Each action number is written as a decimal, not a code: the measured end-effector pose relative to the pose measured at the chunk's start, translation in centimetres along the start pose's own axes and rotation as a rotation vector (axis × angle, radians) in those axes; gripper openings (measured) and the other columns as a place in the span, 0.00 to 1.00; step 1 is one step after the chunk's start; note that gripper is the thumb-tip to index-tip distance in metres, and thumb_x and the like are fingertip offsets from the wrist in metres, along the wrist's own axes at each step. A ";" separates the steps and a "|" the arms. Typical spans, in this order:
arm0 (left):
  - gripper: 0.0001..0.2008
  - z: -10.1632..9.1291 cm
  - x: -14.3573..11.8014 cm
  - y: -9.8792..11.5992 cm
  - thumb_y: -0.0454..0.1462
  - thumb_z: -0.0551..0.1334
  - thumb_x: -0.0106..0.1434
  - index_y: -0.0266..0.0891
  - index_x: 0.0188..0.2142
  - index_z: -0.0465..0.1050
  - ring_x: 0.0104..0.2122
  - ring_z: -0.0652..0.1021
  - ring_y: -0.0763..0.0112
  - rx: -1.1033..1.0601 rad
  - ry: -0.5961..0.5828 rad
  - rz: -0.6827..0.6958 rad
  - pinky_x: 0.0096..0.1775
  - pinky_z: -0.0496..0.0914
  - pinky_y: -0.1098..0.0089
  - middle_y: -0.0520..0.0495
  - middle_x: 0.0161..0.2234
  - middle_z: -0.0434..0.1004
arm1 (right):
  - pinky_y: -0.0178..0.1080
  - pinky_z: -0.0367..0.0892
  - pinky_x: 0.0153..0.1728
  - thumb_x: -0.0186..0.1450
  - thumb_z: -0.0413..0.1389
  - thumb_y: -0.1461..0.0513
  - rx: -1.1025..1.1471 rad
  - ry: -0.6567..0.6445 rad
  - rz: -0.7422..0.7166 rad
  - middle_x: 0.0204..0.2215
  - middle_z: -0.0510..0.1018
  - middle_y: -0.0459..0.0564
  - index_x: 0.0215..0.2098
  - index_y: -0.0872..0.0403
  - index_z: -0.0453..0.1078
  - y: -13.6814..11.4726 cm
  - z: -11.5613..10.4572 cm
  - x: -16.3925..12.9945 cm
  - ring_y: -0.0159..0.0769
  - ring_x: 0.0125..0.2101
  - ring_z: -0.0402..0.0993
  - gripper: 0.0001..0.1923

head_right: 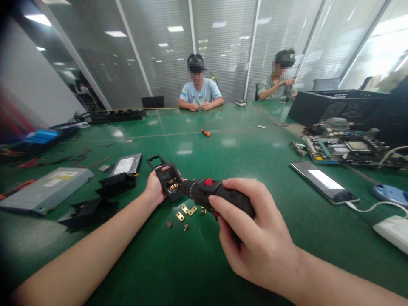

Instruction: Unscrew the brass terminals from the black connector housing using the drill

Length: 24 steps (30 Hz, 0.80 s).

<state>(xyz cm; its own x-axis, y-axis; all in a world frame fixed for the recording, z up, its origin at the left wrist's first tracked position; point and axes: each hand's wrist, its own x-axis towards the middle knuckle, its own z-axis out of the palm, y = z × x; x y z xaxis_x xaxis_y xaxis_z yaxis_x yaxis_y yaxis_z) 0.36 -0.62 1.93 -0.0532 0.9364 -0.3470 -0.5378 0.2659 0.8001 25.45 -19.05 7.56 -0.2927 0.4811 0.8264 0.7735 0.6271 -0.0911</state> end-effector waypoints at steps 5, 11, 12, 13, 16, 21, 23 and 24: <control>0.11 0.2 -0.2 0.1 0.41 0.56 0.65 0.41 0.30 0.73 0.23 0.79 0.58 0.016 0.004 -0.004 0.31 0.78 0.58 0.45 0.24 0.78 | 0.55 0.82 0.47 0.64 0.62 0.66 -0.147 -0.076 0.034 0.58 0.71 0.65 0.58 0.54 0.71 -1.3 -0.2 -0.2 0.58 0.52 0.77 0.23; 0.10 0.3 -0.3 0.1 0.40 0.57 0.63 0.41 0.30 0.73 0.23 0.79 0.57 0.012 -0.005 0.000 0.30 0.78 0.57 0.45 0.24 0.77 | 0.59 0.83 0.46 0.65 0.62 0.66 -0.248 -0.097 0.040 0.61 0.67 0.69 0.61 0.54 0.68 -2.2 -0.3 -0.5 0.64 0.56 0.74 0.26; 0.10 0.3 -0.3 0.1 0.40 0.57 0.63 0.41 0.30 0.73 0.23 0.79 0.57 0.013 -0.004 0.002 0.30 0.78 0.57 0.45 0.24 0.77 | 0.61 0.82 0.47 0.65 0.63 0.66 -0.250 -0.096 0.040 0.61 0.66 0.70 0.62 0.54 0.68 -2.2 -0.2 -0.6 0.66 0.57 0.73 0.26; 0.10 0.3 -0.3 0.1 0.40 0.56 0.64 0.41 0.30 0.73 0.23 0.79 0.58 0.015 -0.003 0.005 0.30 0.78 0.58 0.45 0.24 0.77 | 0.63 0.81 0.47 0.65 0.63 0.66 -0.250 -0.094 0.040 0.62 0.65 0.71 0.62 0.54 0.68 -2.3 -0.2 -0.6 0.67 0.58 0.72 0.27; 0.09 0.4 -0.3 0.1 0.40 0.57 0.64 0.41 0.30 0.72 0.23 0.79 0.59 0.014 0.003 0.009 0.30 0.77 0.59 0.46 0.24 0.77 | 0.68 0.79 0.49 0.66 0.63 0.67 -0.250 -0.091 0.052 0.62 0.64 0.72 0.62 0.54 0.67 -2.3 0.0 -0.7 0.72 0.60 0.70 0.27; 0.09 0.4 -0.2 0.1 0.40 0.57 0.63 0.41 0.31 0.73 0.23 0.78 0.59 -0.006 0.011 -0.009 0.32 0.78 0.58 0.46 0.24 0.76 | 0.71 0.75 0.54 0.66 0.63 0.67 -0.263 -0.081 0.062 0.64 0.63 0.71 0.63 0.54 0.67 -2.5 0.1 -0.9 0.75 0.64 0.66 0.28; 0.09 0.4 -0.1 0.0 0.40 0.57 0.62 0.41 0.31 0.73 0.23 0.78 0.59 -0.013 0.012 -0.005 0.32 0.78 0.58 0.47 0.23 0.76 | 0.70 0.75 0.55 0.66 0.63 0.67 -0.266 -0.080 0.057 0.64 0.63 0.71 0.64 0.54 0.67 -2.6 0.1 -1.0 0.75 0.64 0.66 0.29; 0.08 0.4 0.0 0.0 0.40 0.58 0.62 0.41 0.31 0.73 0.23 0.78 0.59 -0.014 0.014 -0.003 0.32 0.78 0.59 0.47 0.23 0.76 | 0.70 0.75 0.55 0.66 0.63 0.67 -0.268 -0.081 0.058 0.64 0.63 0.71 0.64 0.54 0.66 -2.6 0.1 -1.0 0.75 0.65 0.66 0.29</control>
<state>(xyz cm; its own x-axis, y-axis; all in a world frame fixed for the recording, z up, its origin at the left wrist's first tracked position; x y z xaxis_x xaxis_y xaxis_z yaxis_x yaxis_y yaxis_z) 0.66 -0.56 2.14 -0.0628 0.9322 -0.3565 -0.5496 0.2658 0.7920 23.65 -21.04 6.91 -0.2791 0.5659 0.7758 0.9082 0.4180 0.0219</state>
